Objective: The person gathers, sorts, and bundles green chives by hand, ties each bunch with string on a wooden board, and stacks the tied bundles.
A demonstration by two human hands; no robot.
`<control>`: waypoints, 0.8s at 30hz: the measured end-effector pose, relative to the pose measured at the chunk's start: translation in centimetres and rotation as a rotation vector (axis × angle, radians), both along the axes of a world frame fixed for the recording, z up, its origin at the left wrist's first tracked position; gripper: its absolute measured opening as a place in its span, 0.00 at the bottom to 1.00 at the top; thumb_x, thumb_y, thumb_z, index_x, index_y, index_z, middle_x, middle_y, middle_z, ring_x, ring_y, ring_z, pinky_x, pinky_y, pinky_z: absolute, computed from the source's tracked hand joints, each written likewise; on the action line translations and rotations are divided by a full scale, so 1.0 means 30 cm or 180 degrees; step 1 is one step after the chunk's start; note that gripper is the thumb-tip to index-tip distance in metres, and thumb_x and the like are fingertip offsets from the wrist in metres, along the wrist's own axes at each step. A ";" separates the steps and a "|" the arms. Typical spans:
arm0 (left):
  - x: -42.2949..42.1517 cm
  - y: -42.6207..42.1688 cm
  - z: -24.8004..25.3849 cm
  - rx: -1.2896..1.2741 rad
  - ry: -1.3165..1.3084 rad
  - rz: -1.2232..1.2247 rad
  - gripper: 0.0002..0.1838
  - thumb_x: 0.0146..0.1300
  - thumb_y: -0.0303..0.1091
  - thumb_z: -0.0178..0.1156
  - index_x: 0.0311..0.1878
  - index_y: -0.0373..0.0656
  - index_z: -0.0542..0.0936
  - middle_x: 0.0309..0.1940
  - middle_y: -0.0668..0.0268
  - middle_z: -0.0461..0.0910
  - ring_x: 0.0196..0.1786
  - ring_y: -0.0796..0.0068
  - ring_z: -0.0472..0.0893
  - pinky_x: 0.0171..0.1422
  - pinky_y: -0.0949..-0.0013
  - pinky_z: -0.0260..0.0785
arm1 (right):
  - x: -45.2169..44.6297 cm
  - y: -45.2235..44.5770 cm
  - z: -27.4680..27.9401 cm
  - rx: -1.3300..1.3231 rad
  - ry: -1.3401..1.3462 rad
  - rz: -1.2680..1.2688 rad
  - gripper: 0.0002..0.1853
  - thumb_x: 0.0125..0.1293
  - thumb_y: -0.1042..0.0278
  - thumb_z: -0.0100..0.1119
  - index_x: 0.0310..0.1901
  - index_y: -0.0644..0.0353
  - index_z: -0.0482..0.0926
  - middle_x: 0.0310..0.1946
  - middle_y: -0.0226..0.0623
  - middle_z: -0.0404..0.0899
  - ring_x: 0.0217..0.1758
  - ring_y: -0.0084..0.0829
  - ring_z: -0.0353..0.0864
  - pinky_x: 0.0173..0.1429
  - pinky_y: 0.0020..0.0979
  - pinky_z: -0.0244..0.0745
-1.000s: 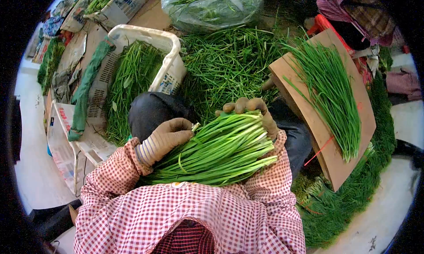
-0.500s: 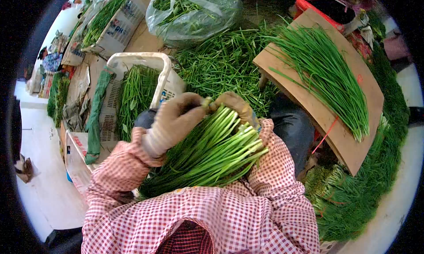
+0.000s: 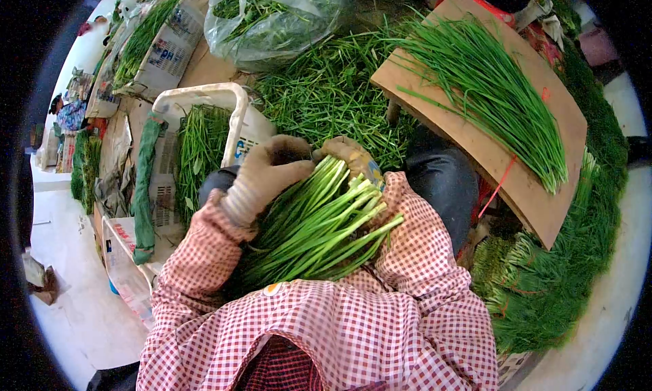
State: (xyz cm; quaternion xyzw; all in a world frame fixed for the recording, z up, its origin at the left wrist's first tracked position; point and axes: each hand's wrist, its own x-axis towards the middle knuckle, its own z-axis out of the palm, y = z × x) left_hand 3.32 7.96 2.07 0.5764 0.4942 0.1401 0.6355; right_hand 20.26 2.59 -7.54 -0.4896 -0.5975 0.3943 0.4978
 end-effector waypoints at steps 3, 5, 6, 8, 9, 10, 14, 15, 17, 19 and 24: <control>-0.021 -0.087 0.052 0.0899 0.0213 -0.0398 0.46 0.43 0.35 0.75 0.65 0.31 0.63 0.57 0.52 0.73 0.59 0.67 0.73 0.66 0.66 0.64 | 0.010 0.090 -0.131 -0.0345 0.0684 0.0517 0.14 0.57 0.56 0.60 0.38 0.58 0.80 0.33 0.38 0.80 0.33 0.34 0.80 0.37 0.36 0.74; 0.019 -0.148 0.153 0.1412 0.0109 -0.1213 0.62 0.34 0.44 0.80 0.70 0.30 0.54 0.60 0.47 0.69 0.64 0.57 0.69 0.69 0.61 0.59 | -0.006 0.097 -0.054 -0.2895 0.2743 0.0203 0.13 0.53 0.59 0.62 0.37 0.57 0.80 0.32 0.38 0.79 0.40 0.35 0.79 0.41 0.35 0.73; 0.035 -0.182 0.139 0.1675 0.0793 -0.1555 0.68 0.28 0.50 0.81 0.71 0.32 0.51 0.63 0.43 0.63 0.67 0.46 0.63 0.70 0.55 0.55 | -0.024 0.107 -0.052 -0.2308 0.2483 0.0384 0.15 0.66 0.56 0.55 0.34 0.62 0.78 0.27 0.35 0.80 0.29 0.28 0.79 0.40 0.32 0.75; 0.051 -0.273 0.075 0.2801 0.1845 -0.1352 0.70 0.24 0.52 0.80 0.71 0.35 0.51 0.66 0.41 0.58 0.68 0.38 0.58 0.70 0.47 0.53 | -0.063 0.123 -0.070 -0.2276 0.2495 0.0192 0.13 0.65 0.60 0.56 0.44 0.61 0.78 0.40 0.38 0.79 0.47 0.32 0.79 0.50 0.32 0.75; 0.046 -0.271 0.053 0.2807 0.1836 -0.1192 0.68 0.25 0.52 0.79 0.71 0.37 0.52 0.67 0.42 0.56 0.68 0.35 0.56 0.70 0.41 0.50 | -0.078 0.107 -0.061 -0.2094 0.2632 0.0034 0.14 0.64 0.64 0.56 0.48 0.60 0.77 0.42 0.40 0.78 0.49 0.33 0.78 0.55 0.34 0.74; 0.033 -0.261 0.042 0.2906 0.2022 -0.1093 0.65 0.28 0.46 0.79 0.71 0.36 0.52 0.66 0.41 0.57 0.67 0.38 0.60 0.70 0.47 0.54 | -0.077 0.109 -0.049 -0.1387 0.1042 0.0306 0.13 0.66 0.63 0.54 0.46 0.61 0.77 0.40 0.40 0.79 0.47 0.33 0.79 0.54 0.34 0.74; -0.077 -0.198 -0.004 0.1957 0.1246 -0.0207 0.60 0.37 0.36 0.74 0.71 0.34 0.47 0.57 0.47 0.70 0.60 0.51 0.73 0.65 0.63 0.65 | -0.114 0.106 0.101 -0.2868 0.3120 0.0014 0.18 0.69 0.53 0.50 0.37 0.61 0.77 0.30 0.40 0.80 0.33 0.36 0.81 0.46 0.41 0.79; -0.093 -0.194 -0.014 0.1754 0.1243 -0.0215 0.59 0.38 0.36 0.74 0.71 0.34 0.47 0.56 0.48 0.72 0.58 0.53 0.75 0.63 0.64 0.67 | -0.139 0.088 0.118 -0.2541 0.3690 -0.0345 0.28 0.66 0.38 0.49 0.37 0.61 0.77 0.28 0.41 0.80 0.28 0.37 0.81 0.44 0.44 0.81; -0.111 -0.182 -0.047 0.1583 0.1240 -0.0216 0.58 0.39 0.35 0.73 0.70 0.34 0.48 0.54 0.49 0.73 0.55 0.55 0.77 0.61 0.65 0.69 | -0.133 0.032 0.111 -0.1854 0.4221 0.0342 0.44 0.55 0.22 0.49 0.51 0.64 0.73 0.42 0.45 0.79 0.43 0.39 0.81 0.56 0.43 0.77; -0.114 -0.175 -0.090 0.1593 0.0987 -0.0180 0.52 0.39 0.41 0.72 0.67 0.35 0.55 0.49 0.43 0.75 0.52 0.46 0.78 0.56 0.59 0.71 | -0.120 0.004 0.098 -0.1602 0.4393 0.0621 0.50 0.51 0.19 0.49 0.57 0.65 0.70 0.49 0.46 0.78 0.50 0.39 0.80 0.60 0.43 0.75; -0.063 -0.196 -0.028 0.1552 0.1198 -0.0283 0.42 0.43 0.35 0.71 0.62 0.37 0.62 0.45 0.50 0.79 0.51 0.50 0.79 0.55 0.60 0.72 | -0.098 -0.047 0.103 -0.0543 0.2625 0.0747 0.61 0.44 0.30 0.69 0.72 0.61 0.51 0.66 0.45 0.64 0.67 0.36 0.65 0.71 0.39 0.60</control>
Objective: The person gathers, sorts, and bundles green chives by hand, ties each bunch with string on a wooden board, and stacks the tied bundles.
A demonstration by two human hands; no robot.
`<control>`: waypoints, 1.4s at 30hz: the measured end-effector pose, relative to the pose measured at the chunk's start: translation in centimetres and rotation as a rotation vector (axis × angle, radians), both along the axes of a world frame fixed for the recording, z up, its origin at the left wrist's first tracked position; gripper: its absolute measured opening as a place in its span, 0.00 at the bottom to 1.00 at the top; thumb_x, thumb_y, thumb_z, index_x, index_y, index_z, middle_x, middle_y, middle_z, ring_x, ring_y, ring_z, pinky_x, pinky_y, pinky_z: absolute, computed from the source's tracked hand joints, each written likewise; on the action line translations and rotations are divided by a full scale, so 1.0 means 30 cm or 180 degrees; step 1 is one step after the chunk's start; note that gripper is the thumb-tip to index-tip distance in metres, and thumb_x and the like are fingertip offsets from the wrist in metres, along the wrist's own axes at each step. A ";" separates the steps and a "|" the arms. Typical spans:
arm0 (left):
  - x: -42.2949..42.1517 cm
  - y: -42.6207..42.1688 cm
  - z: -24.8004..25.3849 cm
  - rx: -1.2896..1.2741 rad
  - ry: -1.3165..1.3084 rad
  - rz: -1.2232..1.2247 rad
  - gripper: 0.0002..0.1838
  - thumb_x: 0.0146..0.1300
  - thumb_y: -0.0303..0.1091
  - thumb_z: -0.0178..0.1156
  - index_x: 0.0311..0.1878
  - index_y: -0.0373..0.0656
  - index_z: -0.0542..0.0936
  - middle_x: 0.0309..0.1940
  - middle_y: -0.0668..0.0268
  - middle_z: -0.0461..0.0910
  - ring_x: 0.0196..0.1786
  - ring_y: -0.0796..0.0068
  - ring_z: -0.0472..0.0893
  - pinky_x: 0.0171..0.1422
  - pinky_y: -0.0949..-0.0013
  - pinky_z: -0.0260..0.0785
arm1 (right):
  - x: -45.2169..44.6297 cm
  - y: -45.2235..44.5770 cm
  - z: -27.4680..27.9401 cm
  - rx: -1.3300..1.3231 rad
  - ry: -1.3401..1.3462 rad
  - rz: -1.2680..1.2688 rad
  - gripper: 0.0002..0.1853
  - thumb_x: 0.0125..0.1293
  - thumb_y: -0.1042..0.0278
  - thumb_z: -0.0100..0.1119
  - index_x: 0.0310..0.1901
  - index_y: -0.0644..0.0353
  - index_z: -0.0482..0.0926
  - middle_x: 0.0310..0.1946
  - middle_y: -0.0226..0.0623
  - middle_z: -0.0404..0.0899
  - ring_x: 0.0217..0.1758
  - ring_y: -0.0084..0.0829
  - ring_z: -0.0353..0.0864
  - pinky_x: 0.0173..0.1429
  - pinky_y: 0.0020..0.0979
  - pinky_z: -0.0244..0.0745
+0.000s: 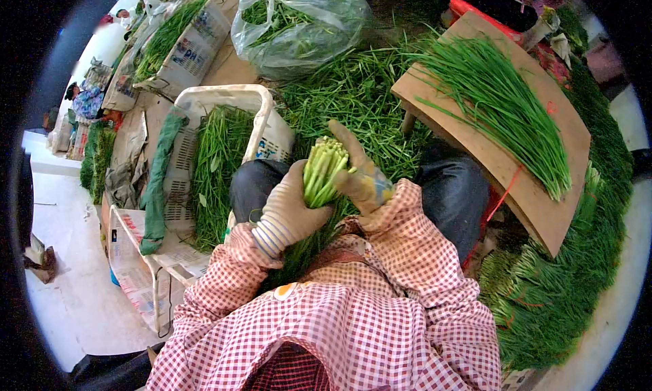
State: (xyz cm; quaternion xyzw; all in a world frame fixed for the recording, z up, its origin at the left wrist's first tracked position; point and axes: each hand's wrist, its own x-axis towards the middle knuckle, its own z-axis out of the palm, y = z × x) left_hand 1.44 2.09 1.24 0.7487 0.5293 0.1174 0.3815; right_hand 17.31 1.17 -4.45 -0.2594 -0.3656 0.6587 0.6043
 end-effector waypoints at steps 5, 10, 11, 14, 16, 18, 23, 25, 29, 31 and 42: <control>0.063 -0.053 0.000 0.0542 0.0364 -0.0250 0.42 0.42 0.37 0.71 0.60 0.35 0.62 0.46 0.45 0.75 0.51 0.43 0.75 0.53 0.54 0.71 | -0.033 0.022 -0.013 -0.0749 0.0081 -0.0689 0.28 0.54 0.78 0.69 0.57 0.60 0.70 0.40 0.36 0.81 0.42 0.29 0.81 0.48 0.27 0.78; 0.003 0.020 0.089 0.0748 -0.1245 -0.0896 0.44 0.41 0.33 0.72 0.63 0.31 0.63 0.53 0.48 0.74 0.55 0.53 0.77 0.60 0.62 0.69 | 0.029 0.057 0.089 -0.0528 -0.0038 -0.1044 0.14 0.53 0.74 0.68 0.41 0.59 0.75 0.33 0.33 0.80 0.34 0.26 0.80 0.40 0.27 0.77; -0.036 0.048 0.158 0.0781 -0.1255 -0.0796 0.44 0.43 0.33 0.72 0.64 0.31 0.63 0.55 0.49 0.73 0.57 0.58 0.76 0.62 0.63 0.67 | 0.068 0.072 0.173 -0.0053 -0.0334 -0.1113 0.13 0.56 0.71 0.65 0.42 0.58 0.74 0.34 0.37 0.82 0.34 0.27 0.80 0.42 0.30 0.77; -0.243 0.123 0.276 0.2114 -0.1322 -0.0338 0.36 0.50 0.28 0.69 0.63 0.32 0.67 0.59 0.52 0.73 0.62 0.63 0.73 0.66 0.63 0.64 | 0.220 0.130 0.383 0.0323 -0.0102 -0.1365 0.15 0.62 0.64 0.58 0.49 0.56 0.72 0.41 0.45 0.80 0.43 0.37 0.81 0.53 0.40 0.76; -0.319 0.122 0.310 0.1865 -0.2688 0.0494 0.29 0.53 0.23 0.65 0.60 0.33 0.70 0.58 0.54 0.74 0.63 0.63 0.72 0.67 0.61 0.63 | 0.337 0.143 0.461 0.0944 0.0398 -0.1182 0.16 0.66 0.65 0.55 0.55 0.54 0.72 0.45 0.43 0.80 0.48 0.38 0.81 0.61 0.40 0.75; -0.454 0.144 0.244 0.2528 -0.1918 0.1189 0.24 0.56 0.19 0.61 0.58 0.33 0.72 0.57 0.57 0.75 0.62 0.62 0.73 0.68 0.59 0.62 | 0.416 0.236 0.391 0.1055 -0.1297 -0.1442 0.11 0.63 0.67 0.58 0.46 0.57 0.74 0.38 0.39 0.80 0.41 0.33 0.80 0.48 0.33 0.77; -0.319 0.131 0.263 0.2955 -0.0999 0.0113 0.19 0.44 0.19 0.64 0.43 0.38 0.79 0.45 0.54 0.80 0.56 0.50 0.76 0.64 0.55 0.66 | 0.380 0.411 0.165 0.1053 -0.3165 -0.0880 0.13 0.54 0.73 0.67 0.41 0.58 0.75 0.33 0.32 0.79 0.35 0.25 0.78 0.43 0.28 0.75; -0.281 0.132 0.243 0.2746 -0.0985 -0.0397 0.18 0.44 0.21 0.65 0.42 0.39 0.79 0.44 0.55 0.80 0.53 0.50 0.77 0.59 0.53 0.69 | 0.362 0.404 0.251 0.0959 -0.2512 -0.0730 0.16 0.52 0.74 0.67 0.42 0.58 0.74 0.33 0.32 0.80 0.38 0.26 0.79 0.48 0.30 0.75; -0.137 0.161 0.140 0.2592 -0.1316 -0.1319 0.21 0.45 0.27 0.66 0.47 0.41 0.78 0.51 0.54 0.76 0.57 0.50 0.74 0.61 0.50 0.66 | 0.373 0.330 0.375 0.1185 -0.1378 -0.0232 0.18 0.49 0.76 0.66 0.44 0.58 0.73 0.35 0.36 0.79 0.43 0.35 0.80 0.61 0.45 0.71; -0.042 0.156 0.100 0.2508 -0.1364 -0.1595 0.29 0.43 0.30 0.67 0.53 0.45 0.76 0.57 0.52 0.71 0.60 0.47 0.71 0.62 0.48 0.65 | 0.366 0.297 0.388 0.1361 -0.1512 -0.0189 0.19 0.49 0.75 0.66 0.43 0.58 0.73 0.36 0.37 0.79 0.44 0.36 0.79 0.62 0.47 0.70; -0.113 -0.030 -0.215 0.0302 0.1195 -0.2328 0.24 0.55 0.38 0.59 0.58 0.56 0.75 0.67 0.50 0.62 0.59 0.50 0.74 0.56 0.56 0.73 | 0.582 0.318 0.669 0.2043 -0.0549 -0.0462 0.12 0.57 0.74 0.55 0.45 0.54 0.72 0.39 0.32 0.73 0.55 0.37 0.71 0.74 0.50 0.53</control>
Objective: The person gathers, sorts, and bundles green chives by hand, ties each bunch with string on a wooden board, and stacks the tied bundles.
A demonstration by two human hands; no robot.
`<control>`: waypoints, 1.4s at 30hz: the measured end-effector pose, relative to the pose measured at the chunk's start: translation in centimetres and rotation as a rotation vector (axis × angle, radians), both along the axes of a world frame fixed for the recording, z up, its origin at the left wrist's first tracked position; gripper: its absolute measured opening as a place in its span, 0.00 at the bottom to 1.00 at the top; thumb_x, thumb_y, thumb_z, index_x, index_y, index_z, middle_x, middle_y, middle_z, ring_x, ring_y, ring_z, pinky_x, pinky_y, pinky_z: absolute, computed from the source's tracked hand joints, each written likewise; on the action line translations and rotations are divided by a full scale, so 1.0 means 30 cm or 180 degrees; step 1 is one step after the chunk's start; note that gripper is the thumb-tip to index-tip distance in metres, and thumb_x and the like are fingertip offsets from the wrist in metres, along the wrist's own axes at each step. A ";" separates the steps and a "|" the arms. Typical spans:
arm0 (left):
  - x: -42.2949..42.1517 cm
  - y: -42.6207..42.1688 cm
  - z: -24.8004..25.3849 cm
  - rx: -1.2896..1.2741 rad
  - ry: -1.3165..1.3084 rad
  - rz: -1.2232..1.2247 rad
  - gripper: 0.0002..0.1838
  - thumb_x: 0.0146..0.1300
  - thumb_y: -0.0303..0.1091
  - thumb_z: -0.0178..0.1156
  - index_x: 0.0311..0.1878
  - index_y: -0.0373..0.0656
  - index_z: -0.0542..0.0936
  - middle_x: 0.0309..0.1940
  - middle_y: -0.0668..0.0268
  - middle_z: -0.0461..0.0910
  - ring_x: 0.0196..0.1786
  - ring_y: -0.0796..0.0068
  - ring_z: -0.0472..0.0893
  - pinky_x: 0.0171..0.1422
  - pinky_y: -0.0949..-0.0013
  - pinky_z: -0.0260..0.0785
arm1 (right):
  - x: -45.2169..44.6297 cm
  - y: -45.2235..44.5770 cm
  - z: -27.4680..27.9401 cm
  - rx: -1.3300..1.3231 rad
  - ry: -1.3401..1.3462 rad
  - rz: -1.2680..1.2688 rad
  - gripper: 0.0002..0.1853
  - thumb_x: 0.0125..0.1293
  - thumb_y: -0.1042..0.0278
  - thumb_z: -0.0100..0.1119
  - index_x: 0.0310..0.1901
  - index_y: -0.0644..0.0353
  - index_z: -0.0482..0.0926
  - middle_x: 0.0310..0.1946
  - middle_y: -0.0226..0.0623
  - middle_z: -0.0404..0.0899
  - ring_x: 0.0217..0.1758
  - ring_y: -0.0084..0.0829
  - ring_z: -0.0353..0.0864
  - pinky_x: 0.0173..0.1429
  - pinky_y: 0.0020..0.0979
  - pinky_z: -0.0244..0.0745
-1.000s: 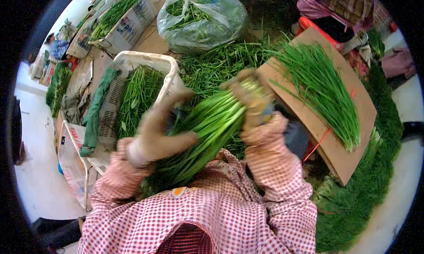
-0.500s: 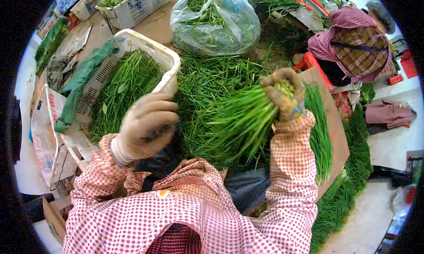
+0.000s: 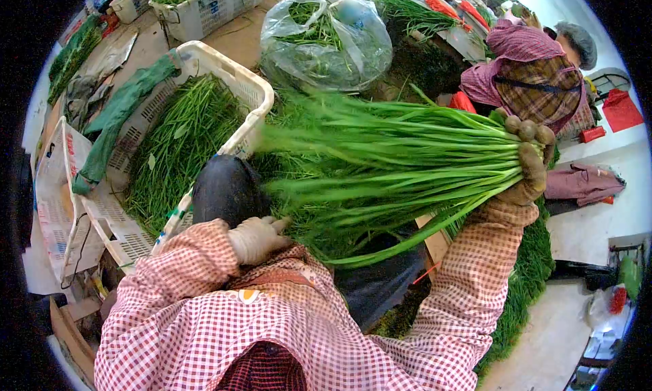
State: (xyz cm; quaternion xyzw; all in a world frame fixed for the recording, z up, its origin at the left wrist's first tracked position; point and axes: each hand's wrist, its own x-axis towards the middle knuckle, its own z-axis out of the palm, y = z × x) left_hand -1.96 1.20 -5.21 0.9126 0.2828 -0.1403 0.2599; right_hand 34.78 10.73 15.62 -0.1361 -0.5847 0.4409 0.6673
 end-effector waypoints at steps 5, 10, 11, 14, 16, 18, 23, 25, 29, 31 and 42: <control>-0.161 0.008 0.199 0.0068 -0.0343 0.0681 0.18 0.53 0.37 0.60 0.50 0.55 0.80 0.51 0.52 0.76 0.51 0.52 0.78 0.52 0.57 0.73 | 0.035 -0.006 -0.015 0.0028 0.0087 0.0066 0.15 0.58 0.75 0.55 0.48 0.55 0.73 0.40 0.33 0.73 0.55 0.39 0.72 0.73 0.53 0.53; -0.194 0.052 0.380 0.0867 -0.2777 0.2542 0.07 0.55 0.28 0.61 0.38 0.40 0.80 0.26 0.57 0.79 0.29 0.55 0.79 0.35 0.63 0.73 | -0.026 -0.025 -0.067 -0.0015 0.0213 0.0004 0.15 0.56 0.78 0.55 0.47 0.55 0.75 0.41 0.35 0.76 0.53 0.39 0.74 0.71 0.55 0.57; -0.178 0.046 0.406 0.0870 -0.2775 0.2544 0.07 0.55 0.28 0.61 0.38 0.40 0.80 0.26 0.57 0.79 0.29 0.55 0.79 0.35 0.63 0.73 | -0.031 -0.025 -0.077 -0.0022 0.0198 0.0069 0.16 0.56 0.78 0.55 0.47 0.55 0.75 0.41 0.35 0.76 0.53 0.39 0.74 0.70 0.55 0.58; -0.131 0.025 0.433 0.0627 -0.3100 0.0685 0.09 0.54 0.29 0.64 0.39 0.40 0.81 0.26 0.60 0.79 0.28 0.59 0.79 0.32 0.63 0.72 | -0.056 -0.040 -0.053 0.0000 0.0139 0.0127 0.16 0.58 0.77 0.54 0.49 0.55 0.76 0.42 0.36 0.77 0.53 0.39 0.74 0.69 0.54 0.59; -0.073 -0.018 0.391 0.0061 -0.3264 -0.0027 0.10 0.54 0.31 0.65 0.40 0.41 0.81 0.26 0.60 0.79 0.28 0.58 0.80 0.31 0.61 0.72 | -0.089 -0.051 0.013 0.0259 -0.0038 0.0061 0.15 0.59 0.76 0.53 0.49 0.55 0.76 0.44 0.38 0.77 0.55 0.40 0.74 0.70 0.54 0.58; -0.030 -0.077 0.345 -0.0447 -0.3506 -0.0009 0.10 0.55 0.33 0.65 0.41 0.43 0.80 0.28 0.59 0.79 0.30 0.57 0.80 0.32 0.59 0.72 | -0.090 -0.049 0.061 0.0554 -0.0142 0.0295 0.18 0.66 0.71 0.43 0.57 0.56 0.71 0.53 0.45 0.77 0.61 0.44 0.73 0.69 0.57 0.60; 0.064 -0.169 0.284 -0.1552 -0.2939 0.0074 0.12 0.59 0.35 0.57 0.44 0.43 0.80 0.36 0.56 0.81 0.41 0.55 0.81 0.46 0.60 0.73 | -0.271 -0.025 -0.157 0.0092 -0.1442 -0.1087 0.13 0.61 0.76 0.55 0.48 0.58 0.74 0.40 0.36 0.79 0.46 0.32 0.76 0.56 0.41 0.71; 0.079 -0.145 0.302 -0.1730 -0.2636 -0.0007 0.14 0.59 0.37 0.57 0.45 0.41 0.80 0.34 0.58 0.83 0.37 0.60 0.82 0.42 0.65 0.73 | -0.362 0.120 -0.303 -0.0043 -0.2227 -0.1514 0.12 0.57 0.79 0.60 0.43 0.60 0.75 0.35 0.32 0.79 0.37 0.27 0.77 0.48 0.33 0.75; 0.078 -0.107 0.385 -0.4047 -0.2524 0.0712 0.25 0.63 0.45 0.58 0.58 0.37 0.74 0.40 0.59 0.82 0.42 0.67 0.82 0.45 0.70 0.75 | -0.437 0.119 -0.297 -0.0772 -0.1389 -0.0732 0.14 0.49 0.83 0.62 0.38 0.61 0.74 0.35 0.34 0.79 0.38 0.25 0.79 0.48 0.28 0.75; 0.103 -0.125 0.318 -0.5002 -0.3109 0.1010 0.27 0.60 0.46 0.63 0.58 0.39 0.75 0.46 0.58 0.81 0.49 0.62 0.79 0.51 0.63 0.74 | -0.462 0.062 -0.241 -0.0410 -0.1688 -0.0657 0.13 0.50 0.82 0.62 0.38 0.61 0.74 0.35 0.33 0.79 0.39 0.25 0.78 0.49 0.29 0.74; -0.009 -0.046 0.181 -0.6550 -0.5142 0.1928 0.49 0.56 0.77 0.43 0.66 0.41 0.67 0.60 0.54 0.72 0.64 0.61 0.70 0.72 0.54 0.60 | -0.780 -0.251 -0.154 0.2393 -0.3968 0.1317 0.13 0.55 0.65 0.64 0.42 0.55 0.79 0.42 0.38 0.77 0.50 0.38 0.76 0.60 0.43 0.69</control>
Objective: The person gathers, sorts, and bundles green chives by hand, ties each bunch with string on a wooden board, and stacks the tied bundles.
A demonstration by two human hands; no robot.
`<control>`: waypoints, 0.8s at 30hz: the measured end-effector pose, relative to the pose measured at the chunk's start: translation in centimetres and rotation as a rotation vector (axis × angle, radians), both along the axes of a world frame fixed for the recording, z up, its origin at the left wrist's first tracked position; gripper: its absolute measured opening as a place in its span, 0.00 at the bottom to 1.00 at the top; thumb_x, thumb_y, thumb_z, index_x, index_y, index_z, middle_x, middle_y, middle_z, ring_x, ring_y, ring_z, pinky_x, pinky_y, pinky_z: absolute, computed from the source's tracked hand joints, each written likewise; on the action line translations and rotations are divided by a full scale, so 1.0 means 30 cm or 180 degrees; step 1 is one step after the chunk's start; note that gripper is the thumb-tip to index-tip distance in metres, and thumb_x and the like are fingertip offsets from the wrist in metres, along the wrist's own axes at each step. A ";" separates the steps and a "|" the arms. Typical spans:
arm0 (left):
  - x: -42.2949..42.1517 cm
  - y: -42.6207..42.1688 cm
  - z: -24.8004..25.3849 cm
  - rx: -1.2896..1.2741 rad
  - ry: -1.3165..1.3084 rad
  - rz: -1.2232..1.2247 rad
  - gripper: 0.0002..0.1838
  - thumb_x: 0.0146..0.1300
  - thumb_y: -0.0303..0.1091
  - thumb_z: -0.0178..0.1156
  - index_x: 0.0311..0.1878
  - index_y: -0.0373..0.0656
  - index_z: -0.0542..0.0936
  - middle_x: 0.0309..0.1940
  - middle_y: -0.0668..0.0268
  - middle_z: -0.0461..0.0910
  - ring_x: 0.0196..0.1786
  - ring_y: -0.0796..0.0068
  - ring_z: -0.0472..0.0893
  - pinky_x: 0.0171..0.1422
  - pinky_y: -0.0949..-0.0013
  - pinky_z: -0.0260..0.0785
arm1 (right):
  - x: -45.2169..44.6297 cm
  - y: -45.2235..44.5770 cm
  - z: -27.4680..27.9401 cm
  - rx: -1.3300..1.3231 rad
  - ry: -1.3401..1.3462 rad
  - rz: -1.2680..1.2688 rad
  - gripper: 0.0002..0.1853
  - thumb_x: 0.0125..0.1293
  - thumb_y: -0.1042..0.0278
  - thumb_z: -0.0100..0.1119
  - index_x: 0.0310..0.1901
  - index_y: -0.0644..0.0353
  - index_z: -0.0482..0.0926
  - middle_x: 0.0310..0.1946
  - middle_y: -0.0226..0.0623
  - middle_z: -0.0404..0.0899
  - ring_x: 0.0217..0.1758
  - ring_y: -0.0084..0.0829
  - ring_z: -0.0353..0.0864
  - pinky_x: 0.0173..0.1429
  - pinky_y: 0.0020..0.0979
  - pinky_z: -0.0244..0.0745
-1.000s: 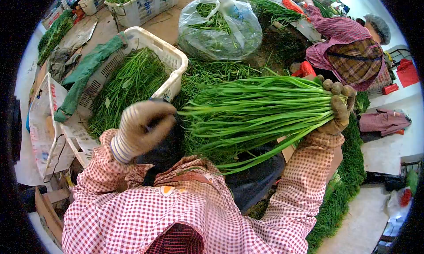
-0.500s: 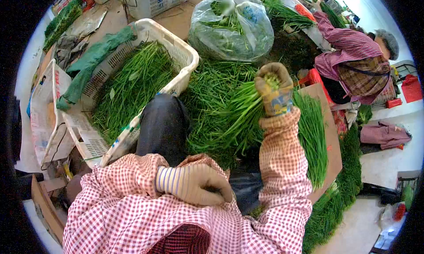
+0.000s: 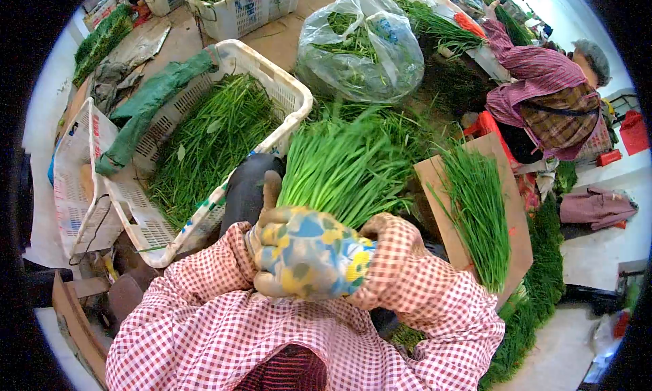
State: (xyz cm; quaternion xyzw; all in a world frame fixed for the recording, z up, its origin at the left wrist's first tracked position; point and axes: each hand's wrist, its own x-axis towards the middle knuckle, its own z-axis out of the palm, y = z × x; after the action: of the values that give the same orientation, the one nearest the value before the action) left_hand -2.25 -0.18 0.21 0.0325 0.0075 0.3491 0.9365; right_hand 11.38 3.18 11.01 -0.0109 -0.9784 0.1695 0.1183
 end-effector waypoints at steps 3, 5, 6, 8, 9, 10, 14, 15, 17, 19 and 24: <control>-0.011 -0.001 -0.075 0.0093 -0.0914 0.0059 0.41 0.65 0.64 0.47 0.69 0.40 0.62 0.64 0.52 0.68 0.64 0.59 0.71 0.71 0.54 0.61 | -0.012 0.043 -0.029 -0.0096 0.0089 0.0014 0.13 0.55 0.65 0.64 0.41 0.56 0.79 0.42 0.38 0.78 0.49 0.37 0.76 0.58 0.41 0.70; -0.002 0.010 -0.028 0.0161 -0.0577 0.0300 0.38 0.66 0.58 0.49 0.70 0.39 0.61 0.64 0.52 0.68 0.64 0.59 0.71 0.70 0.54 0.62 | -0.048 0.034 -0.064 -0.0182 0.0088 0.0088 0.12 0.54 0.66 0.65 0.41 0.57 0.79 0.41 0.38 0.78 0.48 0.36 0.77 0.57 0.40 0.71; 0.004 0.017 0.003 0.0220 -0.0259 0.0515 0.36 0.66 0.52 0.52 0.70 0.39 0.60 0.65 0.52 0.67 0.64 0.59 0.72 0.69 0.54 0.64 | -0.069 0.027 -0.083 -0.0229 0.0086 0.0144 0.12 0.54 0.66 0.65 0.40 0.57 0.79 0.41 0.38 0.78 0.48 0.35 0.77 0.57 0.39 0.71; 0.018 0.043 -0.041 -0.0271 -0.0602 0.0584 0.35 0.62 0.43 0.56 0.70 0.38 0.60 0.64 0.52 0.68 0.62 0.60 0.74 0.65 0.54 0.68 | -0.083 0.023 -0.104 -0.0456 0.0215 0.0187 0.12 0.54 0.66 0.66 0.40 0.58 0.79 0.40 0.38 0.78 0.47 0.35 0.78 0.55 0.38 0.72; 0.024 0.071 -0.048 -0.0141 -0.0525 0.0700 0.34 0.62 0.42 0.57 0.68 0.37 0.61 0.62 0.53 0.70 0.60 0.60 0.75 0.65 0.54 0.69 | -0.067 0.021 -0.101 -0.0624 0.0438 0.0120 0.12 0.54 0.67 0.66 0.40 0.58 0.79 0.40 0.38 0.78 0.47 0.34 0.78 0.55 0.37 0.73; 0.035 0.095 -0.050 -0.0014 -0.0462 0.0809 0.33 0.61 0.41 0.58 0.67 0.36 0.63 0.60 0.53 0.72 0.58 0.60 0.76 0.64 0.54 0.70 | -0.025 0.017 -0.085 -0.0798 0.0799 -0.0124 0.12 0.54 0.67 0.66 0.39 0.58 0.79 0.40 0.38 0.79 0.47 0.34 0.78 0.54 0.37 0.73; 0.077 0.189 -0.033 0.0324 -0.0051 0.0947 0.34 0.50 0.37 0.66 0.61 0.33 0.69 0.50 0.52 0.79 0.49 0.61 0.82 0.56 0.56 0.76 | 0.229 -0.033 -0.112 -0.1841 0.1604 -0.2998 0.28 0.51 0.58 0.70 0.51 0.62 0.73 0.45 0.42 0.76 0.50 0.37 0.76 0.60 0.39 0.69; 0.086 0.204 -0.052 0.0560 0.0089 0.0792 0.37 0.49 0.39 0.67 0.63 0.36 0.67 0.53 0.55 0.77 0.51 0.61 0.80 0.58 0.58 0.75 | 0.254 -0.040 -0.121 -0.2314 0.1608 -0.3610 0.35 0.48 0.55 0.72 0.56 0.64 0.70 0.47 0.43 0.75 0.52 0.39 0.76 0.62 0.40 0.68; 0.121 0.229 -0.058 0.0779 0.0434 0.0770 0.36 0.49 0.38 0.67 0.62 0.36 0.69 0.52 0.56 0.78 0.51 0.61 0.80 0.58 0.59 0.75 | 0.270 -0.030 -0.215 -0.2719 0.1492 -0.3494 0.50 0.43 0.46 0.76 0.63 0.65 0.63 0.55 0.44 0.72 0.61 0.38 0.71 0.64 0.37 0.67; 0.184 0.244 -0.022 0.0914 0.1064 0.0968 0.32 0.48 0.35 0.68 0.59 0.38 0.72 0.49 0.61 0.80 0.50 0.65 0.80 0.58 0.60 0.74 | 0.226 -0.013 -0.206 -0.2710 0.1378 -0.3197 0.56 0.41 0.51 0.79 0.68 0.63 0.54 0.60 0.44 0.68 0.65 0.38 0.68 0.65 0.37 0.67; 0.282 0.247 -0.019 0.1196 0.1538 0.1245 0.32 0.47 0.41 0.71 0.56 0.40 0.74 0.47 0.66 0.80 0.48 0.71 0.79 0.57 0.66 0.71 | 0.249 0.006 -0.324 -0.2437 0.1789 -0.3212 0.60 0.38 0.58 0.82 0.69 0.61 0.49 0.61 0.44 0.68 0.62 0.40 0.71 0.63 0.38 0.68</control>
State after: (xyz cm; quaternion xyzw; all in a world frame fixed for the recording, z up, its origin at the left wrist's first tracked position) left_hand 6.23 7.23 -0.35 0.2835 0.1704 0.4992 0.8009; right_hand 18.85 3.37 1.30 -0.4612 -0.6573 0.4234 0.4194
